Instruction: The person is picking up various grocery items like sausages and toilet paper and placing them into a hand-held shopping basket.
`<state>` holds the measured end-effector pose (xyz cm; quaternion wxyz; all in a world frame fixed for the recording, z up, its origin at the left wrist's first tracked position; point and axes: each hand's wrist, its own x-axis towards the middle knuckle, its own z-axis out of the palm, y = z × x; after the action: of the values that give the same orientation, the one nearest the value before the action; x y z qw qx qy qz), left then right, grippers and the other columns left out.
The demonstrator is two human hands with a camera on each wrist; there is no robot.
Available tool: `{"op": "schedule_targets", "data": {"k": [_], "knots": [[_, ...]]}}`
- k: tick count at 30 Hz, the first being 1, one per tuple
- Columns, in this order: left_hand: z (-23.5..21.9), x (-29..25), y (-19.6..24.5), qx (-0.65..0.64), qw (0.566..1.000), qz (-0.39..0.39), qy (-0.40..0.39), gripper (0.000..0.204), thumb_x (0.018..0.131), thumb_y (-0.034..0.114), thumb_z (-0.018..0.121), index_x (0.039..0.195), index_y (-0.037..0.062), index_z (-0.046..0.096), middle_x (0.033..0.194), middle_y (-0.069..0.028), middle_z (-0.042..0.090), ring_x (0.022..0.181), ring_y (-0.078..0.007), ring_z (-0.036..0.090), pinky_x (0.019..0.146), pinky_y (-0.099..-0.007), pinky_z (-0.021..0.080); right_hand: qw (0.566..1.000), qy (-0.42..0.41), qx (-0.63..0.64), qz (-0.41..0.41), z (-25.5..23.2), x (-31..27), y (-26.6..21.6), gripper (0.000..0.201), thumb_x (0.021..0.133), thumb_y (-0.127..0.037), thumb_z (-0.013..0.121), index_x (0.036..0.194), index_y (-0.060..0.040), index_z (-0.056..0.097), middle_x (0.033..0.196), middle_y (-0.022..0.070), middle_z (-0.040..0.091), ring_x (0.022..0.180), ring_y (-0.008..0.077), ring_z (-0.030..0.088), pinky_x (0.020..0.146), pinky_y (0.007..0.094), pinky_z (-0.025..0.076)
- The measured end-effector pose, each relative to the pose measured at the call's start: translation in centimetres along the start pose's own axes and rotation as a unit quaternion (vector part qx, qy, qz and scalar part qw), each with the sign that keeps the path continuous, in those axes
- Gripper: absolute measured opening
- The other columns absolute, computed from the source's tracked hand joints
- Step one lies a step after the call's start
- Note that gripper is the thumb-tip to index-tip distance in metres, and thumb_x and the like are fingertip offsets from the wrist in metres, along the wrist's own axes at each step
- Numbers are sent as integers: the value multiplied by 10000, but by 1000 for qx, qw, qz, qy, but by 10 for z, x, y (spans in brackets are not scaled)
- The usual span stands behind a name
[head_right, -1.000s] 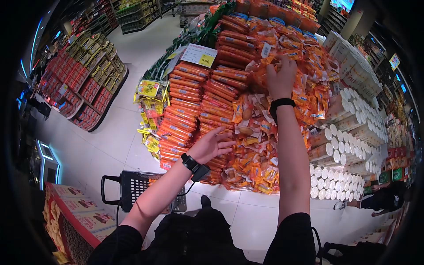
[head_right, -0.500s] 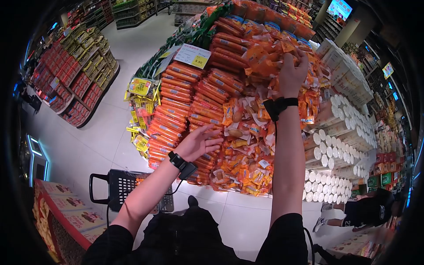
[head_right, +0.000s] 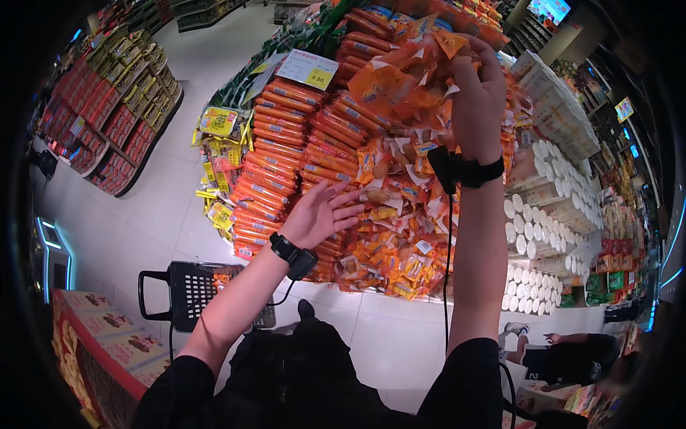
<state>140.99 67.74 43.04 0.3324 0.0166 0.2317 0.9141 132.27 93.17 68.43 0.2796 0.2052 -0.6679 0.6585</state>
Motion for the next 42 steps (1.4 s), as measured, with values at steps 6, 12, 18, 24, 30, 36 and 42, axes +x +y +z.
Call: {"op": "schedule_targets", "data": {"k": [6, 12, 18, 24, 30, 36, 42], "knots": [[4, -35, 7, -94, 993, 24, -71, 731, 1134, 629, 417, 1653, 113, 411, 1638, -155, 525, 1478, -374, 545, 1214, -551, 448, 984, -178, -4, -25, 45, -82, -41, 558, 991, -283, 712, 1437, 13, 556, 1387, 130, 614, 1284, 218, 635, 1100, 402, 516], [-32, -148, -1, -224, 969, 100, -39, 710, 1163, 570, 370, 1665, 69, 405, 1639, -183, 519, 1463, -342, 566, 1251, -523, 448, 954, -297, 49, 7, 124, -178, -77, 422, 801, -251, 785, 1141, -35, 659, 1122, 145, 606, 997, 225, 585, 928, 358, 475], [-117, -307, -12, -235, 954, 180, 44, 561, 1145, 430, 527, 1529, 20, 534, 1508, -210, 625, 1346, -350, 650, 1186, -519, 508, 908, -404, 60, 97, 214, -274, -69, 453, 677, 1, 789, 1117, -32, 685, 1107, 131, 626, 975, 243, 622, 883, 362, 518], [-209, -474, -13, -228, 941, 139, 206, 490, 1141, 334, 530, 1541, 51, 522, 1455, -163, 654, 1293, -295, 685, 1083, -476, 581, 846, -519, 36, 121, 366, -383, -49, 468, 684, 64, 801, 1129, -13, 680, 1122, 143, 645, 1042, 322, 660, 916, 401, 552], [-344, -593, -14, 136, 833, -17, 536, 500, 1126, 368, 576, 1459, -5, 569, 1306, -106, 670, 1111, -213, 675, 956, -368, 559, 787, -570, -15, 235, 486, -502, -21, 361, 815, 13, 780, 1154, -35, 665, 1126, 160, 624, 1046, 357, 658, 927, 409, 551], [-353, -710, 150, 510, 591, 198, 593, 335, 1015, 176, 704, 1290, -2, 632, 1259, -165, 656, 1167, -358, 650, 1046, -431, 519, 775, -584, -108, 216, 573, -630, 68, 345, 838, -60, 792, 1156, -35, 660, 1143, 201, 621, 1083, 433, 648, 966, 479, 552], [-478, -718, 181, 578, 554, 99, 591, 418, 1050, 284, 706, 1338, 5, 590, 1174, -192, 697, 1114, -332, 705, 919, -448, 576, 765, -562, -193, 248, 611, -741, 184, 353, 847, -127, 766, 1159, -19, 642, 1111, 236, 632, 1070, 463, 649, 953, 512, 551]]}}
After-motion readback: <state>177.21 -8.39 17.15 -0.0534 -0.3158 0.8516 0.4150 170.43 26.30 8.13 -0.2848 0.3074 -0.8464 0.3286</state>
